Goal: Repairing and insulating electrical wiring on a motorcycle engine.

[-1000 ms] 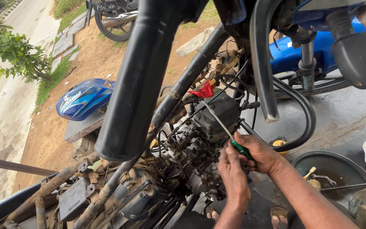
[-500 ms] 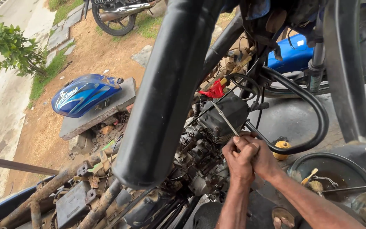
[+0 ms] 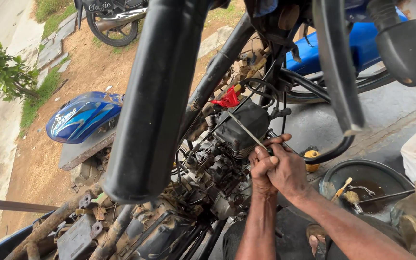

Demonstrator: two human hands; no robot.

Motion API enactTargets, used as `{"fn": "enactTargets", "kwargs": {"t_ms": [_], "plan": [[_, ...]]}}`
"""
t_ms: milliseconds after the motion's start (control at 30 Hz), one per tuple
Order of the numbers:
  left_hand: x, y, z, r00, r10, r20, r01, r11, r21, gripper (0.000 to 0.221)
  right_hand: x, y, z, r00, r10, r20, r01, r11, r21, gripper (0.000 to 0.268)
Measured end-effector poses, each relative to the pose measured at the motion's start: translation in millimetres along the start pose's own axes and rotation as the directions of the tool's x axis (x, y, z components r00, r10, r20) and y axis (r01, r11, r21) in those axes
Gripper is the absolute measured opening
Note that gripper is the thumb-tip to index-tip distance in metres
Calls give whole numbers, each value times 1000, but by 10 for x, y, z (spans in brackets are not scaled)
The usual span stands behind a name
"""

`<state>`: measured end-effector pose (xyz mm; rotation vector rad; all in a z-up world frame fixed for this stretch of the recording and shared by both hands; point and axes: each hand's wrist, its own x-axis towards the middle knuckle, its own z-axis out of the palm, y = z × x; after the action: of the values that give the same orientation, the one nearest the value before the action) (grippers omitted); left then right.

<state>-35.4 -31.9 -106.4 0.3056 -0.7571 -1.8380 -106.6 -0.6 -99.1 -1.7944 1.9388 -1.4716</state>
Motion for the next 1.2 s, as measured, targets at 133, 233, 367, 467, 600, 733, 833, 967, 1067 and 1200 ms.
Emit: {"fn": "enactTargets", "kwargs": {"t_ms": [133, 233, 367, 467, 600, 733, 833, 967, 1067, 1200], "plan": [[-17, -18, -51, 989, 113, -93, -103, 989, 106, 49, -39, 35, 29, 998, 28, 51, -23, 993, -112, 40], [-60, 34, 33, 962, 185, -200, -132, 958, 253, 45, -107, 88, 32, 999, -35, 13, 37, 987, -156, 36], [-88, 47, 75, 954, 229, -192, -147, 919, 366, 34, -68, 126, -122, 1000, -15, 25, 19, 988, -155, 35], [-135, 251, 144, 975, 118, -186, -33, 912, 408, 37, 39, 129, -410, 913, 229, 337, -331, 899, 287, 37], [-158, 366, 136, 988, 109, -108, -46, 882, 469, 38, 29, 230, -593, 685, 140, 715, -703, 385, 598, 45], [-156, 447, 130, 986, 60, -156, 39, 824, 565, 39, 14, 244, -504, 572, -83, 816, -820, -48, 570, 53], [-162, 430, 106, 989, 82, -127, 2, 831, 556, 38, -85, 296, -324, 573, -62, 817, -819, -89, 567, 50], [-180, 344, 121, 975, 78, -209, 14, 914, 406, 33, -241, 339, -60, 698, 187, 691, -713, 265, 649, 52], [-139, 225, 36, 979, 27, -203, 1, 991, 137, 26, -258, 200, -40, 946, 87, 312, -230, 860, 456, 43], [-176, 262, 261, 983, 13, -181, -2, 998, 63, 24, -186, -232, -329, 959, -239, -155, 236, 971, -35, 31]]}}
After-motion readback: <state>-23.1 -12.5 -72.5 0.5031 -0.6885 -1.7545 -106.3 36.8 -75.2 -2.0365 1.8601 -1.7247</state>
